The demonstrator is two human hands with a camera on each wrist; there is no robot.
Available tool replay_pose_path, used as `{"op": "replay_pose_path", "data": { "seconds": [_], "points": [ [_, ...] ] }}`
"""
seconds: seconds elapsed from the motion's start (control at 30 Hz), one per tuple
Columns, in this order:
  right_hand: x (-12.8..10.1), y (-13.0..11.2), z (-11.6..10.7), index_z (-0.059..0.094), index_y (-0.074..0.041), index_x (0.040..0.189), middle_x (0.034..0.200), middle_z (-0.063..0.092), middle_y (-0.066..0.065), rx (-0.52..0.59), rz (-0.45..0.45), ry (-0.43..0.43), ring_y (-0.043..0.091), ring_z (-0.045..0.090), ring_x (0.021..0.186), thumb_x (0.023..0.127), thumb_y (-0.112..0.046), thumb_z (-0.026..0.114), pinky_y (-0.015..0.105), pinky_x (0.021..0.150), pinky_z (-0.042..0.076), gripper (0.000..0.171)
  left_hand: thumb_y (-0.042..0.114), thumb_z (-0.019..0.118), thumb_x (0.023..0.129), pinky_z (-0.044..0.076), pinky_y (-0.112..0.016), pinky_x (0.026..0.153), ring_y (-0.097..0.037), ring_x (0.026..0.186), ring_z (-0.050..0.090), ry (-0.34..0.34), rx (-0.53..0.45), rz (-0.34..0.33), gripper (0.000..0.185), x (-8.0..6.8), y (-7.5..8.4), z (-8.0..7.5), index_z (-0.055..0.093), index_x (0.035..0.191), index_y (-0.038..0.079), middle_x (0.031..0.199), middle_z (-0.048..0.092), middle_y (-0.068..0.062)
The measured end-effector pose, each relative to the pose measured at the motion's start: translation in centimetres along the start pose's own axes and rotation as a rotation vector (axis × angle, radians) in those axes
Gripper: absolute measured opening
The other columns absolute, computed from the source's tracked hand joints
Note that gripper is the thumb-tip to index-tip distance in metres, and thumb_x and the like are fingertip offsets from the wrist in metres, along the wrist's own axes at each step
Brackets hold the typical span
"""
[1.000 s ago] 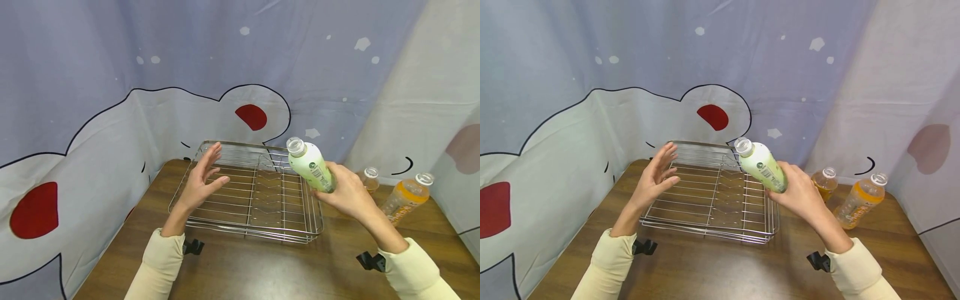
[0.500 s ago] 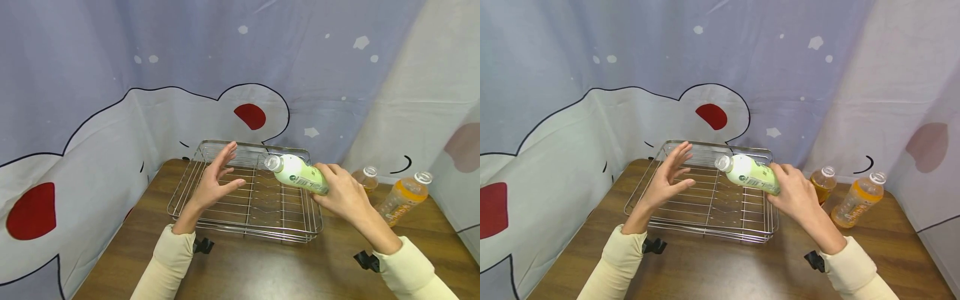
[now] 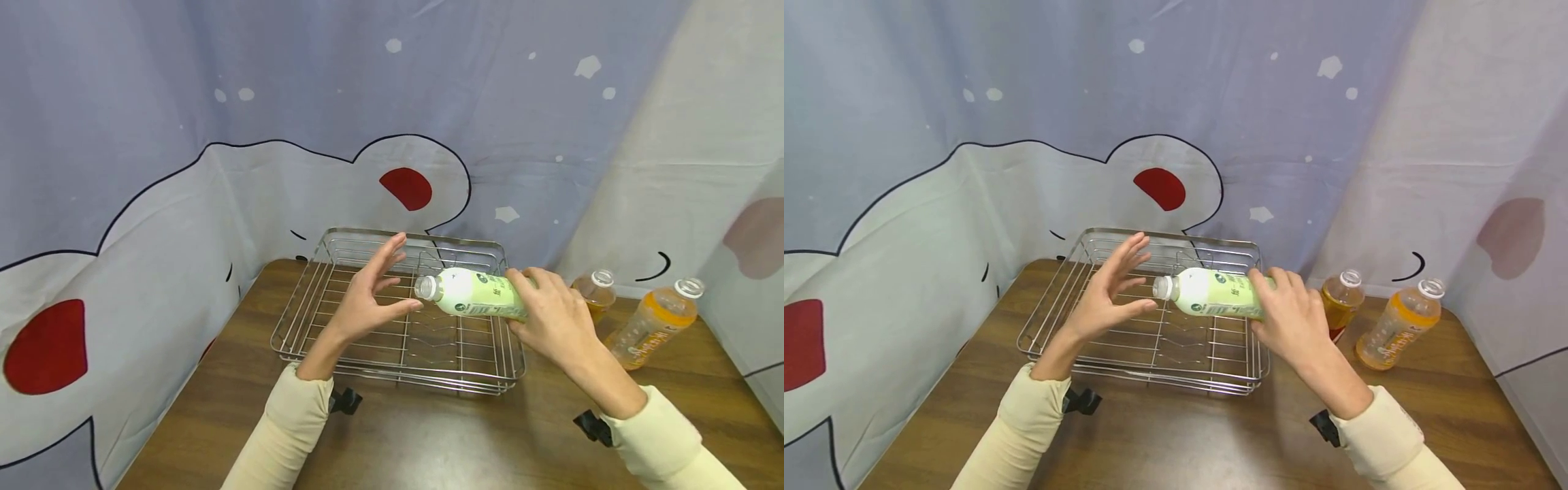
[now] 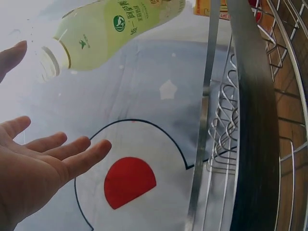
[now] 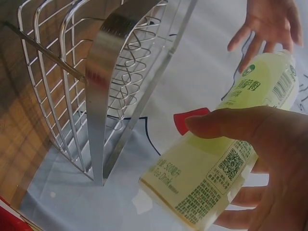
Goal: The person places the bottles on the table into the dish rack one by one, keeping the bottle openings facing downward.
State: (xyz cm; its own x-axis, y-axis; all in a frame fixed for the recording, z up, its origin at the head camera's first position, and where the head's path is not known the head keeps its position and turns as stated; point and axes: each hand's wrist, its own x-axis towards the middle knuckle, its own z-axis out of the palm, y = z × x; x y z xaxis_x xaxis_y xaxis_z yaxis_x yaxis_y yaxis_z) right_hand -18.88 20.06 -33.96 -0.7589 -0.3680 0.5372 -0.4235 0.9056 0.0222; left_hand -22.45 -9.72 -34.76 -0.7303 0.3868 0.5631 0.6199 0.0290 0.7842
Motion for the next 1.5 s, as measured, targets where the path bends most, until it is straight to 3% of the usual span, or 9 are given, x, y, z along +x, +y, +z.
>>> {"op": "replay_pose_path", "data": {
  "seconds": [0.27, 0.7, 0.83, 1.07, 1.3, 1.5],
  "points": [
    [-0.1, -0.4, 0.3, 0.057, -0.007, 0.12, 0.109, 0.063, 0.025, -0.053, -0.057, 0.065, 0.048, 0.061, 0.097, 0.054, -0.009, 0.09, 0.059, 0.056, 0.053, 0.074, -0.004, 0.084, 0.072, 0.048, -0.044, 0.099, -0.028, 0.137, 0.042, -0.005, -0.001, 0.015, 0.099, 0.1, -0.3, 1.0, 0.03, 0.154, 0.006, 0.157, 0.033, -0.009],
    [-0.2, -0.9, 0.7, 0.057, -0.006, 0.121, 0.109, 0.062, 0.026, -0.108, -0.086, 0.06, 0.045, 0.06, 0.097, 0.054, -0.012, 0.088, 0.056, 0.056, 0.053, 0.075, -0.011, 0.084, 0.068, 0.056, -0.037, 0.086, -0.034, 0.125, 0.053, -0.025, -0.035, 0.081, 0.085, 0.1, -0.7, 3.1, 0.045, 0.143, -0.005, 0.149, 0.043, -0.018],
    [-0.2, -1.0, 0.8, 0.056, -0.006, 0.122, 0.109, 0.062, 0.026, -0.121, -0.083, 0.06, 0.045, 0.06, 0.097, 0.055, -0.013, 0.087, 0.056, 0.056, 0.052, 0.074, -0.008, 0.086, 0.068, 0.055, -0.034, 0.088, -0.032, 0.12, 0.058, -0.03, -0.002, 0.083, 0.078, 0.1, -0.8, 3.5, 0.051, 0.138, -0.005, 0.144, 0.049, -0.018],
    [-0.2, -1.1, 0.8, 0.057, -0.006, 0.121, 0.108, 0.062, 0.025, -0.123, -0.078, 0.066, 0.045, 0.06, 0.095, 0.053, -0.013, 0.088, 0.055, 0.055, 0.051, 0.075, -0.001, 0.088, 0.068, 0.041, -0.035, 0.107, -0.025, 0.13, 0.051, -0.044, 0.11, 0.112, 0.063, 0.0, -1.1, 3.7, 0.063, 0.127, -0.004, 0.135, 0.059, -0.018],
    [-0.1, -1.1, 0.8, 0.057, -0.006, 0.119, 0.106, 0.062, 0.024, -0.115, -0.077, 0.071, 0.044, 0.06, 0.095, 0.054, -0.012, 0.085, 0.055, 0.054, 0.051, 0.071, -0.001, 0.088, 0.068, 0.046, -0.034, 0.102, -0.025, 0.122, 0.058, -0.047, 0.131, 0.121, 0.055, 0.0, -1.2, 3.8, 0.068, 0.119, -0.003, 0.127, 0.064, -0.018],
    [-0.1, -0.9, 0.1, 0.055, -0.009, 0.125, 0.115, 0.06, 0.024, -0.065, -0.044, 0.021, 0.044, 0.056, 0.106, 0.054, -0.017, 0.091, 0.06, 0.064, 0.051, 0.079, -0.005, 0.087, 0.068, 0.049, -0.033, 0.096, -0.024, 0.12, 0.059, -0.031, 0.054, 0.116, 0.055, -0.2, -1.4, 3.5, 0.067, 0.119, -0.006, 0.126, 0.064, -0.019]
  ]
}}
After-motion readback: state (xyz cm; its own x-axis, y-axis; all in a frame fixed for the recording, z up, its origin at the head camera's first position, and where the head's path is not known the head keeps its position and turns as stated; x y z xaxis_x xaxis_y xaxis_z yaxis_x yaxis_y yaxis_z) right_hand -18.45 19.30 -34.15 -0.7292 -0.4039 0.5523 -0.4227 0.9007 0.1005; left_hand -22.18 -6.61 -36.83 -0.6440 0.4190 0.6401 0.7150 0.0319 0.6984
